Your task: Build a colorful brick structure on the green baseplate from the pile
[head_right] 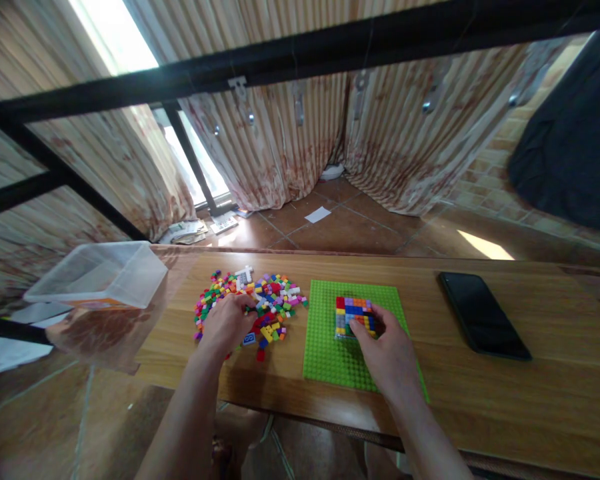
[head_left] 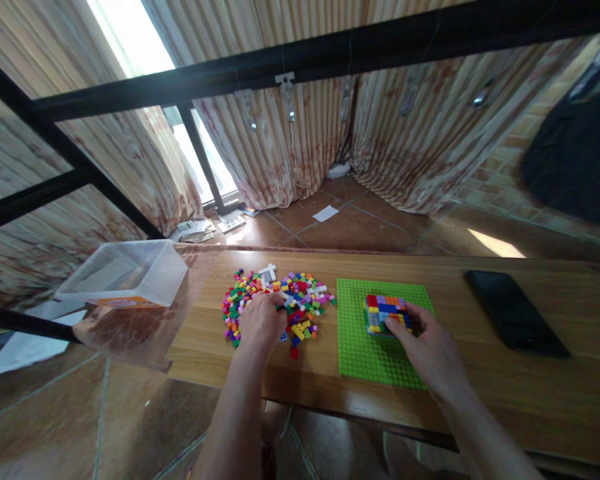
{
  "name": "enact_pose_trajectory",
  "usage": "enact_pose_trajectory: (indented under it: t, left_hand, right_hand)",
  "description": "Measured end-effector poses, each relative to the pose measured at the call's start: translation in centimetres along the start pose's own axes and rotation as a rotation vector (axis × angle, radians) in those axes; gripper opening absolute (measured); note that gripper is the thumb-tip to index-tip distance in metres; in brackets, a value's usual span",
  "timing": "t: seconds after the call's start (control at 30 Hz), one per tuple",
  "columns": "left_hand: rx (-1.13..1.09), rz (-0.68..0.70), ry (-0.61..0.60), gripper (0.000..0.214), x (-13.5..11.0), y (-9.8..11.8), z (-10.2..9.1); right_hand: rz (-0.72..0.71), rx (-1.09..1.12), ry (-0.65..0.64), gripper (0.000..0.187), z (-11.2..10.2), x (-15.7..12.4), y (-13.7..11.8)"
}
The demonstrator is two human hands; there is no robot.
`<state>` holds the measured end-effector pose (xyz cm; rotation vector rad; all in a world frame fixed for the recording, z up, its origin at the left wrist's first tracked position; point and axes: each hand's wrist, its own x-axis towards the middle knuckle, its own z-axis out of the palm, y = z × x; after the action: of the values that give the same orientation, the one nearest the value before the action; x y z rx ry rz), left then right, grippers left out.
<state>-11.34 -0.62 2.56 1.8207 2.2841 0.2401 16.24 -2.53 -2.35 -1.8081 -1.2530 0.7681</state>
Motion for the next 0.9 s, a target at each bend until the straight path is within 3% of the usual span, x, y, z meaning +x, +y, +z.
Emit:
enact_pose_trajectory:
  t: [0.17, 0.27, 0.43, 0.57, 0.7, 0.9]
  left_hand:
    - [-0.140, 0.049, 0.059, 0.021, 0.4, -0.3, 0.1]
    - [-0.431, 0.088, 0.039, 0.019, 0.6, -0.3, -0.3]
    - [-1.183, 0.101, -0.268, 0.024, -0.2, 1.7, -0.7]
    - [-1.546, 0.041, -0.469, 0.031, -1.4, 3.8, -0.4]
    - [-1.604, -0.014, -0.554, 0.036, -2.0, 5.2, 0.3]
    - [-1.501, -0.024, -0.548, 0.033, -2.4, 7.1, 1.5]
  right_hand:
    - [0.000, 0.025, -0.007, 0.059, 0.1, 0.0, 0.0]
    - [-0.010, 0.049, -0.006, 0.055, 0.2, 0.1, 0.4]
    - [-0.007, 0.160, 0.001, 0.051, 0.5, 0.4, 0.7]
    - [-0.008, 0.240, 0.000, 0.048, 0.4, 0.4, 0.3]
    - [0.010, 0.270, 0.012, 0.045, 0.4, 0.3, -0.1]
    - [0.014, 0.308, 0.051, 0.040, 0.3, 0.4, -0.1]
